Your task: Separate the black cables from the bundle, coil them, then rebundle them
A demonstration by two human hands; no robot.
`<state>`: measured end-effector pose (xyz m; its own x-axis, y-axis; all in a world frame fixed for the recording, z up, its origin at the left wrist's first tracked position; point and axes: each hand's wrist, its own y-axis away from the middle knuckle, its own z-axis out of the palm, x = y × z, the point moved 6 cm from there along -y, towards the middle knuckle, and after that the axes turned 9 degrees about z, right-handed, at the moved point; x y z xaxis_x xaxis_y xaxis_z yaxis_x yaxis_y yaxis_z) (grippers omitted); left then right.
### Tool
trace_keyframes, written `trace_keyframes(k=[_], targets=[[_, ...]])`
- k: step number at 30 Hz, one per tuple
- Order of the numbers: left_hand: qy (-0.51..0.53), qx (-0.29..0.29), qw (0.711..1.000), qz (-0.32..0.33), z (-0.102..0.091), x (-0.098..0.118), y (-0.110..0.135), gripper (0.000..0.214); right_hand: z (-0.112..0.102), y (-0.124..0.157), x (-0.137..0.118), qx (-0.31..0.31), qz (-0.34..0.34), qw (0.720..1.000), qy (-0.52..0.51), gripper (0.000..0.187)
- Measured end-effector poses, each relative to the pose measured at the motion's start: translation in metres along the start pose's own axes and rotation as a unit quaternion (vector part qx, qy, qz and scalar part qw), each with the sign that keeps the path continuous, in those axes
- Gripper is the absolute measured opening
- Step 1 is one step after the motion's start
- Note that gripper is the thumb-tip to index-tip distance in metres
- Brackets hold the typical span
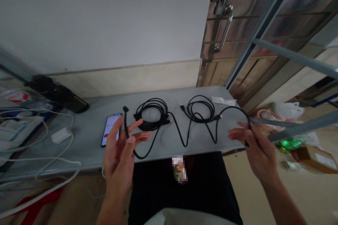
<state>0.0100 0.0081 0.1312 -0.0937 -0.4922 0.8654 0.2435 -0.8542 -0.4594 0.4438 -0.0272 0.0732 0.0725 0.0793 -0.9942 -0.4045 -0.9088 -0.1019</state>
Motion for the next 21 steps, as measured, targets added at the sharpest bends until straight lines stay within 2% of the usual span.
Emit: trace_keyframes(k=[4,7,9,11,15,21], targets=[[0.011,0.071,0.997,0.041,-0.028,0.014,-0.016,0.063,-0.056,-0.009,-0.007,0.128,-0.042,0.988,-0.073,0.024],[0.005,0.113,0.992,0.053,-0.043,0.019,-0.022,0.056,-0.08,-0.007,-0.018,0.195,-0.058,0.975,-0.092,0.013],[0.001,0.132,0.99,0.056,-0.047,0.022,-0.023,0.052,-0.088,-0.005,-0.024,0.226,-0.056,0.967,-0.1,0.012],[-0.002,0.143,0.988,0.058,-0.047,0.025,-0.023,0.051,-0.089,-0.003,-0.03,0.239,-0.056,0.965,-0.092,0.016],[0.004,0.143,0.988,0.051,-0.043,0.027,-0.021,0.053,-0.079,0.0,-0.044,0.225,-0.082,0.967,-0.081,0.024],[0.023,0.128,0.992,0.005,-0.03,0.02,-0.008,0.053,-0.047,0.0,-0.063,0.147,-0.114,0.978,-0.092,0.028]])
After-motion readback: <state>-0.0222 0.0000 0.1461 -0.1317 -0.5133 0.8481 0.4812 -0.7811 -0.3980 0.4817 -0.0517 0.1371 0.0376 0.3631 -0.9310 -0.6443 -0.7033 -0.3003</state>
